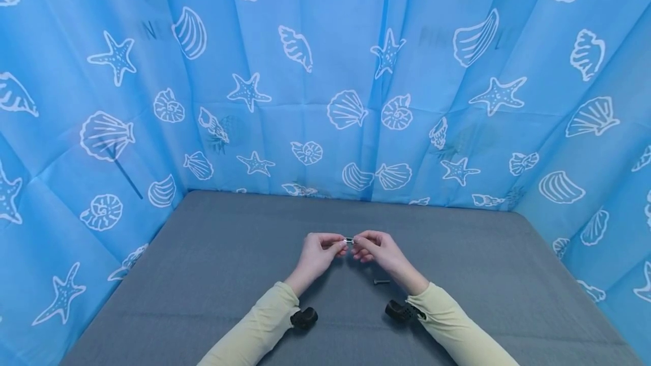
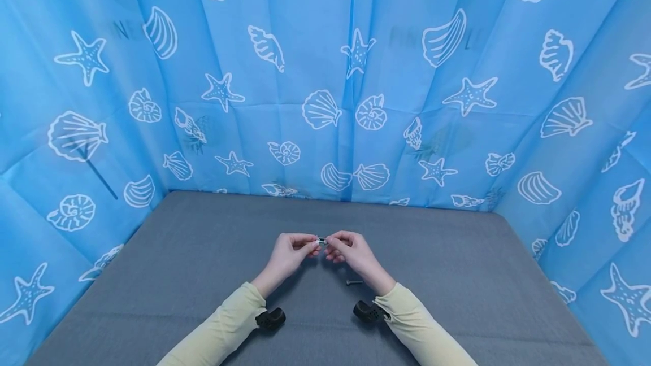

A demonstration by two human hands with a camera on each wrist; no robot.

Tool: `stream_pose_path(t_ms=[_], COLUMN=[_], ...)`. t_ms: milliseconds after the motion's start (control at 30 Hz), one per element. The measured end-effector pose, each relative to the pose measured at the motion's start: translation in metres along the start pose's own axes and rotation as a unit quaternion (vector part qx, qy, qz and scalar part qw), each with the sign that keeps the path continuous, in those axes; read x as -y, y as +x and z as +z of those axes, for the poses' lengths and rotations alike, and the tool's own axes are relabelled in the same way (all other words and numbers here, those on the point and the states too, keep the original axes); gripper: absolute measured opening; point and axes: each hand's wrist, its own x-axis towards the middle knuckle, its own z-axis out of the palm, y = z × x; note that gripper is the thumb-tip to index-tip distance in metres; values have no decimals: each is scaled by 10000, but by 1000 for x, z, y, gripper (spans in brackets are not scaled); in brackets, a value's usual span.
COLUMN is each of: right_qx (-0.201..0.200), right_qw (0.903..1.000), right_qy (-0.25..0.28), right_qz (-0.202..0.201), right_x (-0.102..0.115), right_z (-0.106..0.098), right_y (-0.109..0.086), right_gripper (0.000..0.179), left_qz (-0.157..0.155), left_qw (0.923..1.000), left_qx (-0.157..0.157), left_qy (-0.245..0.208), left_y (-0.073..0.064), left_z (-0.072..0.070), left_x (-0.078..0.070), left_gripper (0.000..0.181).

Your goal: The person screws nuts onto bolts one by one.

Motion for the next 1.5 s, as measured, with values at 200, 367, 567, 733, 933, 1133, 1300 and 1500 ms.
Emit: stream_pose_path(t_ms=[200,367,567,733,933,1133,1300,1500], right_qx=[51,14,3,60,75,31,49,31], right_qw=[9997,9999,10000,9999,9998,9999,9999,9998], right_qy=[49,-113,-16,9,-40,141,9,-56], right_qz=[-247,-54,71,-118,173,58,-120,183], right_x=[0,1,3,2,0,2,2,3], right_z=[1,2,2,1,1,0,0,1], right_y=[-1,-1,-2,-1,-1,-2,-2,-2], right_gripper=[31,32,36,30,32,33,30,34], left_qz=[29,45,136,80,127,88,104,141], left_qw=[10000,10000,9999,9999,9999,9999,9999,9999], left_qx=[-17,-15,-21,-30,-43,-72,-73,-73], left_qy=[48,25,-49,53,61,-43,-58,32], left_y=[0,0,1,0,0,1,0,0], left_z=[0,1,2,2,3,4,4,4], left_x=[1,2,4,3,3,1,0,1], left_gripper=[14,15,16,15,15,14,13,14])
